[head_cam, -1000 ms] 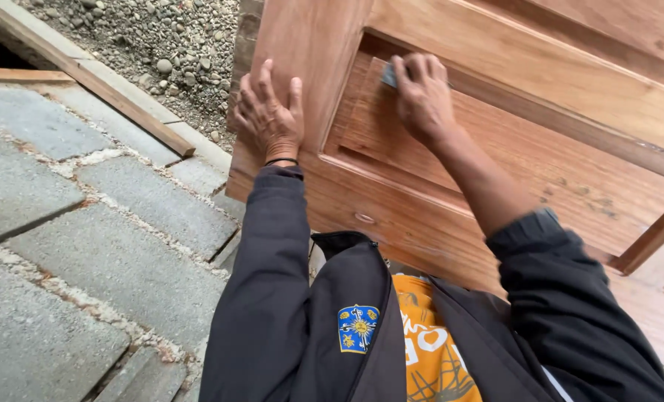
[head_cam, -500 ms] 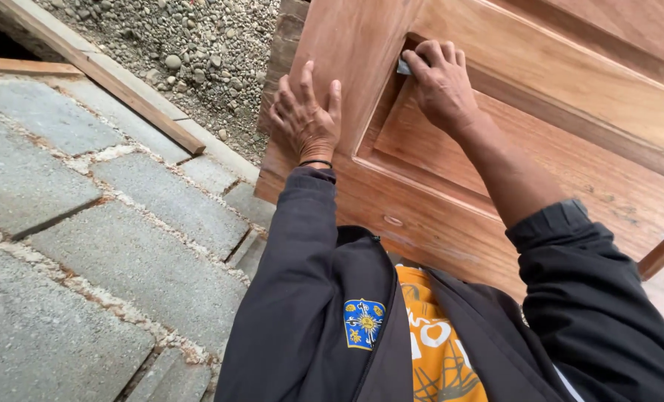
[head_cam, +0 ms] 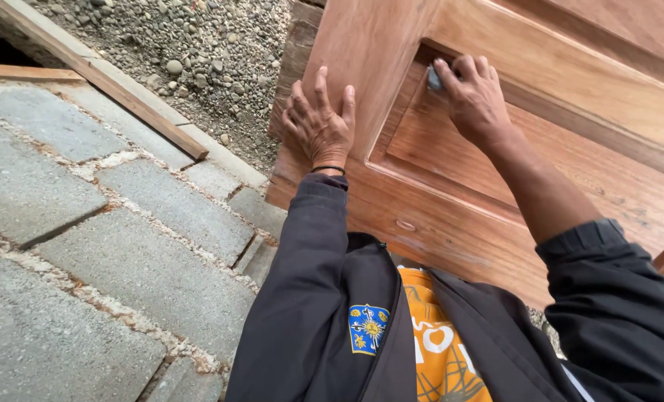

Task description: Sanding a wooden door using a sanding block to smooth the surface

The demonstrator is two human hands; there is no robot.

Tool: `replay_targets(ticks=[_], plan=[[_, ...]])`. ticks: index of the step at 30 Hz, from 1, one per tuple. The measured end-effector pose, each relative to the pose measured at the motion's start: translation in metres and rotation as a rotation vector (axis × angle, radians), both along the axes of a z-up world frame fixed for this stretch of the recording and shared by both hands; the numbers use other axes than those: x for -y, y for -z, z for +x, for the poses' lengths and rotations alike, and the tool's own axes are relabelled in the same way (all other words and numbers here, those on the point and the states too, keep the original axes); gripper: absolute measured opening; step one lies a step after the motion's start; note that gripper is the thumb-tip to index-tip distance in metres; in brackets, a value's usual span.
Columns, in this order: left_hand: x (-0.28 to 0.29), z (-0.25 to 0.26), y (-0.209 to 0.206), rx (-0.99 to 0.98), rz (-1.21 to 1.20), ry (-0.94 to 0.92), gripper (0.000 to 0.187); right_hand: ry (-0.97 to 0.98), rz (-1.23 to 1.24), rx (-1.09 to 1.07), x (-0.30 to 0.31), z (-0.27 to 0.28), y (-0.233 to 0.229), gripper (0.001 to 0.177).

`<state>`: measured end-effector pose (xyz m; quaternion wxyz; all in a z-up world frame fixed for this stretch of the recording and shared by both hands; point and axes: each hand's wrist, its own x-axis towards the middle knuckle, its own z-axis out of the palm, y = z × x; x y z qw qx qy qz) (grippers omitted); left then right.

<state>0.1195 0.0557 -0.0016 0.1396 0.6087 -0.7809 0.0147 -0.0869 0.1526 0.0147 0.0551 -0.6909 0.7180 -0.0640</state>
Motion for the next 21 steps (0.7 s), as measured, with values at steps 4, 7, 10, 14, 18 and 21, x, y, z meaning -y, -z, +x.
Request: replay_targets(ticks=[4, 7, 10, 14, 18, 21], plan=[[0.001, 0.001, 0.008, 0.013, 0.02, 0.002, 0.051, -0.025, -0.065, 0.098, 0.02, 0.007, 0.007, 0.051], [-0.002, 0.001, 0.007, -0.004, 0.032, 0.002, 0.05, -0.023, -0.148, 0.078, 0.026, 0.015, 0.017, 0.048], [0.001, 0.0, 0.004, 0.006, -0.002, 0.004, 0.049, 0.0, -0.069, -0.081, 0.028, 0.026, 0.012, 0.042], [0.01, 0.0, -0.003, -0.012, -0.022, 0.046, 0.047, -0.058, 0.061, -0.16, 0.023, 0.037, -0.001, 0.035], [0.029, 0.0, -0.011, -0.038, 0.053, 0.147, 0.042, 0.006, 0.0, -0.161, 0.03, 0.027, 0.0, 0.03], [0.039, 0.0, 0.002, -0.023, 0.207, 0.162, 0.045, 0.084, 0.139, -0.123, 0.027, 0.044, 0.016, 0.03]])
